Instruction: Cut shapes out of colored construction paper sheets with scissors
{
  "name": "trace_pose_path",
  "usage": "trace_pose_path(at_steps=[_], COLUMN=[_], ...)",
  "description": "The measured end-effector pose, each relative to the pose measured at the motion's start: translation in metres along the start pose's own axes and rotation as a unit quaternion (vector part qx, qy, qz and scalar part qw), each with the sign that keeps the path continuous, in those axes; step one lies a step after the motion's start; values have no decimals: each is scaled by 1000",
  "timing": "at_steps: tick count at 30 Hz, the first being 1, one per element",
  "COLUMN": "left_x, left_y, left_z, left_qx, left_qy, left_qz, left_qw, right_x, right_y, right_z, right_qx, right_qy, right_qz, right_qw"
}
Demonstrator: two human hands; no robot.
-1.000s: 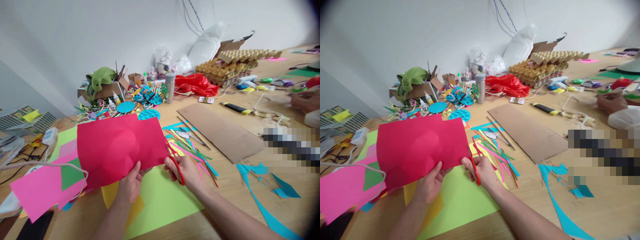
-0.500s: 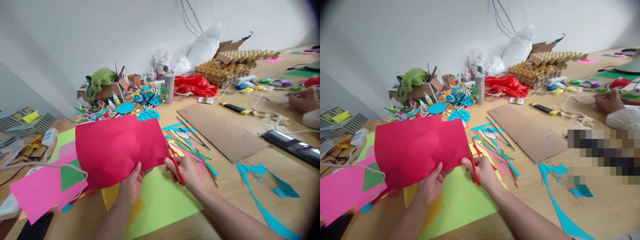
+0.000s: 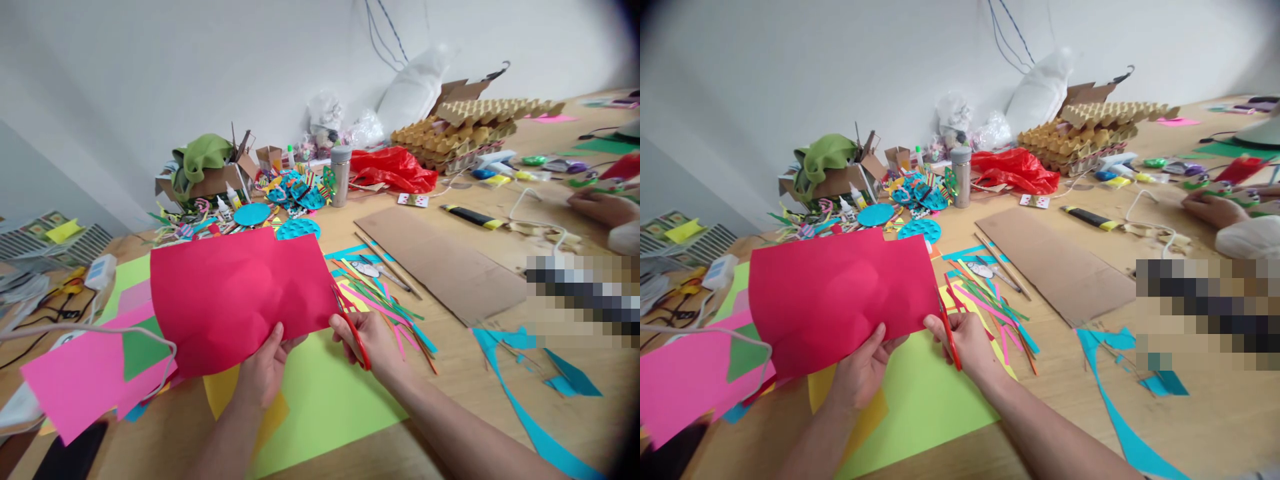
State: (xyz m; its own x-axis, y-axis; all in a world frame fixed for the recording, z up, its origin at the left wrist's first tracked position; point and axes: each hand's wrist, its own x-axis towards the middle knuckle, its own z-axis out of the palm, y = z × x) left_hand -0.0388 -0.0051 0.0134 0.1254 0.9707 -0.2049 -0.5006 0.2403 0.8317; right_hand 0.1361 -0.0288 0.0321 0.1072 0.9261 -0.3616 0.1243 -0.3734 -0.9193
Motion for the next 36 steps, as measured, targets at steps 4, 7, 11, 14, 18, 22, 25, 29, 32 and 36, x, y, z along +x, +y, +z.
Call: trace_pose_path(at_steps=[4, 7, 11, 14, 18, 22, 25, 29, 32, 36], left_x=[0, 0, 0, 0, 0, 0, 0, -1, -3, -3], left_y=[0, 0, 0, 0, 0, 1, 2, 2, 3, 3], left_z=[0, -1, -1, -1, -1, -1, 0, 2, 3, 4], left_qx=[-10, -9, -9, -11, -8, -11, -16, -18, -16, -13], left_qy=[-6, -7, -12, -8, -2, -2, 4, 6, 8, 17], left_qz=[-3, -2, -6, -5, -4, 0, -2, -9, -15, -19], left_qw=[1000, 1000, 1000, 1000, 1000, 1000, 1000, 1000, 1000, 1000], right_x=[-1, -2, -2, -2, -1, 0, 1, 1, 0, -1], right_y=[-2, -3, -2, -2, -2, 0, 2, 1, -1, -3], right_z=[0, 0, 1, 0, -1, -1, -2, -2, -2, -2], right_qx=[-6, -2, -8, -10, -7, -15, -15, -13, -24, -35], right_qy=[1, 4, 2, -2, -8, -7, -11, -13, -6, 0], right_qz=[-5, 2, 10, 5, -2, -2, -13, -30, -28, -28], right_qw=[1000, 1000, 1000, 1000, 1000, 1000, 1000, 999, 999, 999])
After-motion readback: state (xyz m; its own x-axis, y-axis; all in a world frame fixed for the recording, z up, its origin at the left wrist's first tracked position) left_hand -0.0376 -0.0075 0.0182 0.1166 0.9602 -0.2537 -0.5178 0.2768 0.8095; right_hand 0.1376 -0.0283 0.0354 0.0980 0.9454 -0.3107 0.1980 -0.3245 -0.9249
